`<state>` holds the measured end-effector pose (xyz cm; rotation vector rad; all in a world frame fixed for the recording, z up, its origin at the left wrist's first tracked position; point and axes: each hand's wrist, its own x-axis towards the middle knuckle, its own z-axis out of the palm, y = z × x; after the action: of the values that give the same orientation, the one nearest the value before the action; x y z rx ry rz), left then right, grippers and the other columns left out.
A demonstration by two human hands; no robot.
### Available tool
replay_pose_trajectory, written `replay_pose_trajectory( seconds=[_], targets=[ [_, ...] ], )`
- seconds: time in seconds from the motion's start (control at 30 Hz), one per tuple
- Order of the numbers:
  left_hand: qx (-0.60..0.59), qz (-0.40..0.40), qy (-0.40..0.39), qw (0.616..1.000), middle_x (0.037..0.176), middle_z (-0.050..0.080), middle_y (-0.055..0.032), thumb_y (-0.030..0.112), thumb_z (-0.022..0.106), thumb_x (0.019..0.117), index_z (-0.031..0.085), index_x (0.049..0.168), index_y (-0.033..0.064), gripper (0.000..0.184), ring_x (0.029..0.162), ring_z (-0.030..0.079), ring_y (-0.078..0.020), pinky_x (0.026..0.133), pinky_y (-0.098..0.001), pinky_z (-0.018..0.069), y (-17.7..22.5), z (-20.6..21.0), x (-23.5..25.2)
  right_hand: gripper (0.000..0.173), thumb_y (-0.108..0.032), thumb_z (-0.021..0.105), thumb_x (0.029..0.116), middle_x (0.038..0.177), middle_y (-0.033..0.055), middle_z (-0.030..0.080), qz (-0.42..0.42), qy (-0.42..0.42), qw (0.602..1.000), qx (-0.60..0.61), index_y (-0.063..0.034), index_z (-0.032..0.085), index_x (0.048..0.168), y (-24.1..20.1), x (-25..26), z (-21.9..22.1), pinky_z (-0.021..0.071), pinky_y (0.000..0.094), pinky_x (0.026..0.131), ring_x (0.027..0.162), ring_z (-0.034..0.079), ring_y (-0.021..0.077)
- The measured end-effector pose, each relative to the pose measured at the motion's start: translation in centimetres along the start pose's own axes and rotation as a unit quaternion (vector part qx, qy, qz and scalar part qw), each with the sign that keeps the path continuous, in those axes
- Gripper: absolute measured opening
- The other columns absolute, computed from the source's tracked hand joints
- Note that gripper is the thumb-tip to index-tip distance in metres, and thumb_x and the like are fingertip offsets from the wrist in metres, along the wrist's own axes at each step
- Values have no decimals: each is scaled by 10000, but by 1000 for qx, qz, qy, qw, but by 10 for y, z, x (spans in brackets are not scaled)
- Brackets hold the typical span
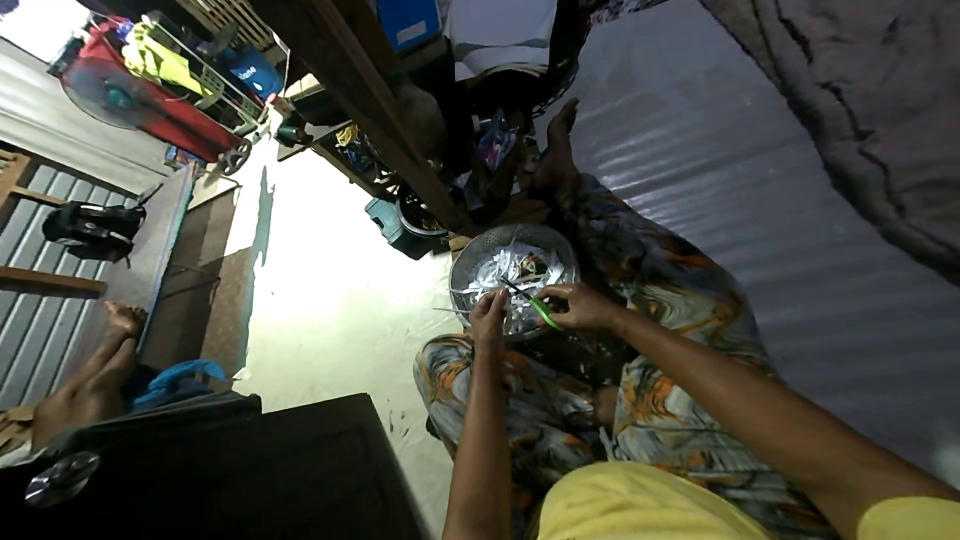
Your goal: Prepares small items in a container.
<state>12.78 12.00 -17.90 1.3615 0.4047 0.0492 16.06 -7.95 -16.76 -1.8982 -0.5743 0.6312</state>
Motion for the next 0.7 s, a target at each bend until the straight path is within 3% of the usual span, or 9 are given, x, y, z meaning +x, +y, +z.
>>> replay_pose_trajectory(
  seconds=[0.17, 0.33, 0.7],
  targets=[
    [-6, 8, -14, 1000, 798, 652, 7, 0, 562, 1003, 660, 954, -28, 113, 670, 575, -16, 646, -185, 499, -2, -1, 1, 426, -168, 703, 955, 1114, 242, 673, 9, -9, 1000, -3, 53, 616, 1308, -2, 0, 0, 523, 395, 881, 922, 648, 268],
    [-6, 1, -12, 1000, 789, 648, 2, -3, 557, 1006, 657, 952, -32, 116, 675, 580, -21, 655, -188, 504, -1, 0, 1, 354, -124, 652, 979, 1060, 213, 675, 1, 3, 1000, -3, 51, 628, 1286, -1, 0, 1, 517, 356, 833, 854, 623, 214],
    [-11, 13, -9, 1000, 771, 644, 17, -5, 550, 1004, 659, 949, -22, 124, 639, 565, -5, 617, -168, 489, -2, 0, 1, 443, -192, 714, 945, 1096, 254, 676, 3, -11, 1000, -23, 58, 618, 1297, -1, 0, 0, 522, 427, 870, 911, 651, 293]
  ],
)
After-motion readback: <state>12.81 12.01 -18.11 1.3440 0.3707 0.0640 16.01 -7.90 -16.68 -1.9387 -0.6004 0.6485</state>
